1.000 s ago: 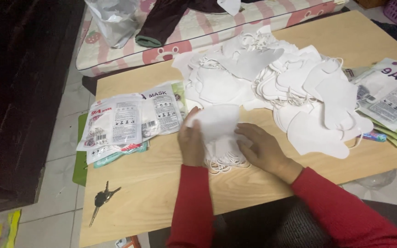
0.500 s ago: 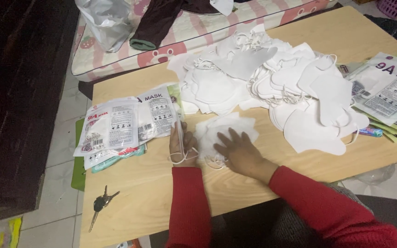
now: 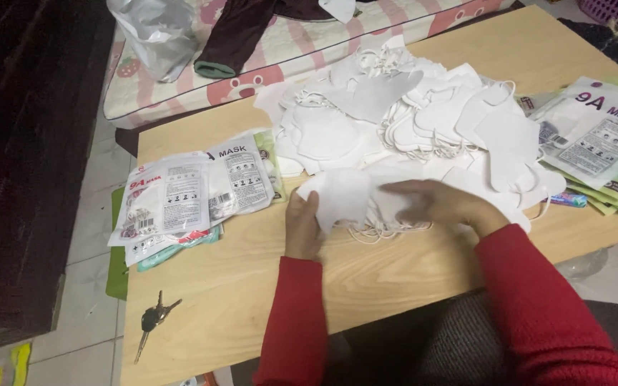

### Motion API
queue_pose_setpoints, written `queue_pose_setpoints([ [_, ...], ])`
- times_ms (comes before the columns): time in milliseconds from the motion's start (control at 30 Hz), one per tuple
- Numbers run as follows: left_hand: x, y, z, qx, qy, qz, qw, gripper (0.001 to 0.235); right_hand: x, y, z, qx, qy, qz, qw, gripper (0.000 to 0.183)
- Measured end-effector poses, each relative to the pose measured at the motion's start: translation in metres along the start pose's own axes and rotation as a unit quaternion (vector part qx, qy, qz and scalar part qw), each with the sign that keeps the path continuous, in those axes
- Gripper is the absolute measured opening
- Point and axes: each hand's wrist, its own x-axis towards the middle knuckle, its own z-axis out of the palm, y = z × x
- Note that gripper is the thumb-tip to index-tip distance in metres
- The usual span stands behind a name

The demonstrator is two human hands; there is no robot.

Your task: The person is sorting and stacking white face masks from a large pile into smaller, neat groups on a wooden surface.

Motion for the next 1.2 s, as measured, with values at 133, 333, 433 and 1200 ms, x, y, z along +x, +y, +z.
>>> queue_pose_setpoints([
  [133,0.002,-0.009,0.001,0.018,-0.025,-0.009,0.999,0.022,0.016,0.046,0.002,0.002,0.077,0.018,0.997,0.054],
  [333,-0.001,-0.006,0.001,0.039,-0.041,-0.011,0.998,0.021,0.046,0.074,0.021,-0.144,0.171,0.065,0.973,0.058],
  [433,-0.001,-0.007,-0.001,0.044,-0.033,-0.011,0.998,0.024,0.057,0.082,0.024,-0.159,0.172,0.076,0.969,0.063],
  [1200,0.004,-0.009,0.0,0.168,0.15,0.098,0.969,0.019,0.017,0.034,-0.01,0.331,0.193,0.04,0.923,0.035],
])
